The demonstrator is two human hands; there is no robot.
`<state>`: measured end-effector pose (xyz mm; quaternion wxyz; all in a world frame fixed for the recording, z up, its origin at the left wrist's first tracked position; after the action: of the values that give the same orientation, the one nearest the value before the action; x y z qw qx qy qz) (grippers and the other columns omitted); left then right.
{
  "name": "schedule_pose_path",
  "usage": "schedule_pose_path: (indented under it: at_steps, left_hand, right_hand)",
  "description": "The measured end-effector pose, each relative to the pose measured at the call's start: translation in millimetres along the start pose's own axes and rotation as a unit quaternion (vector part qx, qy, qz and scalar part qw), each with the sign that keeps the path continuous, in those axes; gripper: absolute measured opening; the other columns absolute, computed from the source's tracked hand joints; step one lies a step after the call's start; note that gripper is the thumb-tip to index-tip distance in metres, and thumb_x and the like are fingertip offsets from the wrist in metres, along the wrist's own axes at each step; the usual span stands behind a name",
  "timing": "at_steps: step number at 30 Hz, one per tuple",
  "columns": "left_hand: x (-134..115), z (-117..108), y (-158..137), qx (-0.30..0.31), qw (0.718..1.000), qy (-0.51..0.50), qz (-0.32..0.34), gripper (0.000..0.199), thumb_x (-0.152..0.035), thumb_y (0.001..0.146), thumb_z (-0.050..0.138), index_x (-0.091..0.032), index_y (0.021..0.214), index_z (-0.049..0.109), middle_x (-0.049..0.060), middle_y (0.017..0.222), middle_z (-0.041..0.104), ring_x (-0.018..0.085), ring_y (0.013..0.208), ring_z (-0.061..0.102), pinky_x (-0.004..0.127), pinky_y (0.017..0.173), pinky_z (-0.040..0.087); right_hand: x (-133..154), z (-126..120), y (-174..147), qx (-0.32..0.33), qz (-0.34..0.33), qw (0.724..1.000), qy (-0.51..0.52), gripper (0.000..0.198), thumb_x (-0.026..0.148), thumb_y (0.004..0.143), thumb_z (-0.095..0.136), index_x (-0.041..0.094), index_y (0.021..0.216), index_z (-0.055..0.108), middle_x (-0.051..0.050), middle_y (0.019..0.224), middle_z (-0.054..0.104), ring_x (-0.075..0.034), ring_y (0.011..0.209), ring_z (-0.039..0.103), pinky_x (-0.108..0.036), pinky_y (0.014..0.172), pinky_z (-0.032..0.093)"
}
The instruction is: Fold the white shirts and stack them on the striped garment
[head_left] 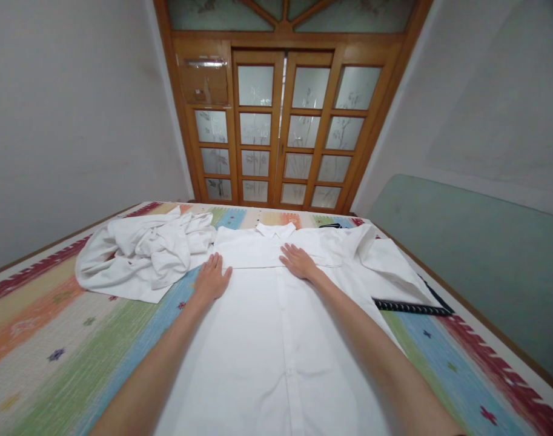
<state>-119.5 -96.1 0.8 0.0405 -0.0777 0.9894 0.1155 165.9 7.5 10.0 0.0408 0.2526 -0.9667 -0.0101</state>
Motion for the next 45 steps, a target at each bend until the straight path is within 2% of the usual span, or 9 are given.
schedule_pose_path:
  at_steps: [4, 7, 12, 22, 28, 32, 35, 40, 45]
  left_hand:
    - [14, -7, -1, -0.039, 0.999, -0.009, -0.011, 0.048, -0.019, 0.09, 0.034, -0.003, 0.13, 0.055, 0.02, 0.139, 0.056, 0.028, 0.135, 0.045, 0.039, 0.115, 0.03]
    - [23, -14, 0, -0.069, 0.997, -0.016, -0.033, 0.04, -0.018, 0.088, 0.035, -0.008, 0.115, 0.064, 0.018, 0.119, 0.067, 0.028, 0.116, 0.058, 0.042, 0.108, 0.036]
    - [27, -21, 2, -0.093, 0.992, -0.028, -0.079, 0.034, -0.03, 0.089, 0.04, -0.012, 0.095, 0.069, 0.017, 0.102, 0.07, 0.03, 0.105, 0.059, 0.04, 0.097, 0.042]
    - [39, -21, 15, -0.042, 0.969, -0.168, -0.173, 0.022, -0.023, 0.074, 0.054, -0.018, 0.089, 0.068, 0.003, 0.078, 0.071, 0.022, 0.08, 0.066, 0.03, 0.075, 0.048]
    - [46, -24, 24, -0.03, 0.979, -0.149, -0.136, 0.027, -0.012, 0.069, 0.048, -0.019, 0.086, 0.069, 0.005, 0.085, 0.074, 0.023, 0.086, 0.068, 0.031, 0.077, 0.05]
    - [44, -32, 41, -0.065, 0.983, -0.132, -0.108, 0.033, -0.014, 0.073, 0.044, -0.017, 0.094, 0.069, 0.009, 0.101, 0.074, 0.024, 0.096, 0.067, 0.033, 0.086, 0.05]
    - [31, -33, 60, -0.058, 0.993, -0.077, -0.069, 0.038, -0.019, 0.082, 0.041, -0.012, 0.108, 0.066, 0.013, 0.113, 0.071, 0.024, 0.107, 0.064, 0.033, 0.095, 0.047]
    - [7, -19, 93, -0.007, 0.999, -0.039, -0.038, 0.042, -0.02, 0.085, 0.042, -0.008, 0.121, 0.061, 0.017, 0.123, 0.067, 0.026, 0.119, 0.059, 0.036, 0.104, 0.042]
    - [-7, 3, 107, -0.005, 0.999, -0.014, -0.033, 0.045, -0.023, 0.087, 0.04, -0.001, 0.122, 0.059, 0.028, 0.139, 0.051, 0.037, 0.138, 0.04, 0.051, 0.111, 0.032]
  right_hand:
    - [-26, 0, -12, -0.008, 0.059, 0.998, -0.024, 0.055, 0.034, 0.103, 0.019, 0.018, 0.154, 0.032, -0.01, 0.161, 0.024, -0.025, 0.147, 0.025, -0.045, 0.118, 0.021]
    - [-40, 2, -20, -0.013, 0.089, 0.995, -0.031, 0.055, 0.033, 0.103, 0.019, 0.015, 0.153, 0.033, -0.012, 0.16, 0.025, -0.025, 0.147, 0.026, -0.044, 0.117, 0.021]
    - [-49, 3, -27, -0.018, 0.122, 0.992, -0.023, 0.057, 0.037, 0.103, 0.019, 0.015, 0.154, 0.031, -0.011, 0.161, 0.025, -0.025, 0.148, 0.024, -0.044, 0.118, 0.018]
    - [-49, -1, -27, -0.009, 0.168, 0.986, 0.005, 0.08, 0.064, 0.094, 0.029, 0.011, 0.154, 0.03, -0.013, 0.162, 0.02, -0.028, 0.15, 0.016, -0.045, 0.119, 0.014]
    - [-48, 2, -28, -0.015, 0.166, 0.986, 0.002, 0.091, 0.075, 0.089, 0.028, 0.011, 0.154, 0.029, -0.014, 0.162, 0.019, -0.033, 0.149, 0.016, -0.046, 0.119, 0.013]
    - [-48, 6, -28, -0.032, 0.161, 0.986, 0.003, 0.093, 0.075, 0.09, 0.025, 0.008, 0.154, 0.03, -0.017, 0.161, 0.021, -0.035, 0.149, 0.017, -0.047, 0.119, 0.013]
    - [-48, 8, -27, -0.053, 0.12, 0.991, 0.001, 0.079, 0.063, 0.098, 0.025, 0.005, 0.15, 0.036, -0.018, 0.158, 0.029, -0.034, 0.147, 0.022, -0.046, 0.12, 0.014]
    - [-46, 7, -27, -0.085, -0.008, 0.996, 0.033, 0.052, 0.03, 0.102, 0.027, 0.008, 0.142, 0.049, -0.014, 0.15, 0.046, -0.021, 0.142, 0.037, -0.035, 0.119, 0.025]
    - [-44, 4, -30, -0.106, -0.054, 0.99, 0.073, 0.048, 0.023, 0.099, 0.031, 0.013, 0.14, 0.054, -0.007, 0.147, 0.049, -0.017, 0.139, 0.042, -0.034, 0.118, 0.03]
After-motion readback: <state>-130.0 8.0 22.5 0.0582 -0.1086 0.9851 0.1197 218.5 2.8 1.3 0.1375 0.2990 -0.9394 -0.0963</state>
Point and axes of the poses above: each hand's wrist, its own y-axis towards the middle knuckle, its own z-axis out of the palm, x = y × z, the point moved 1 cm from there along y, towards the middle knuckle
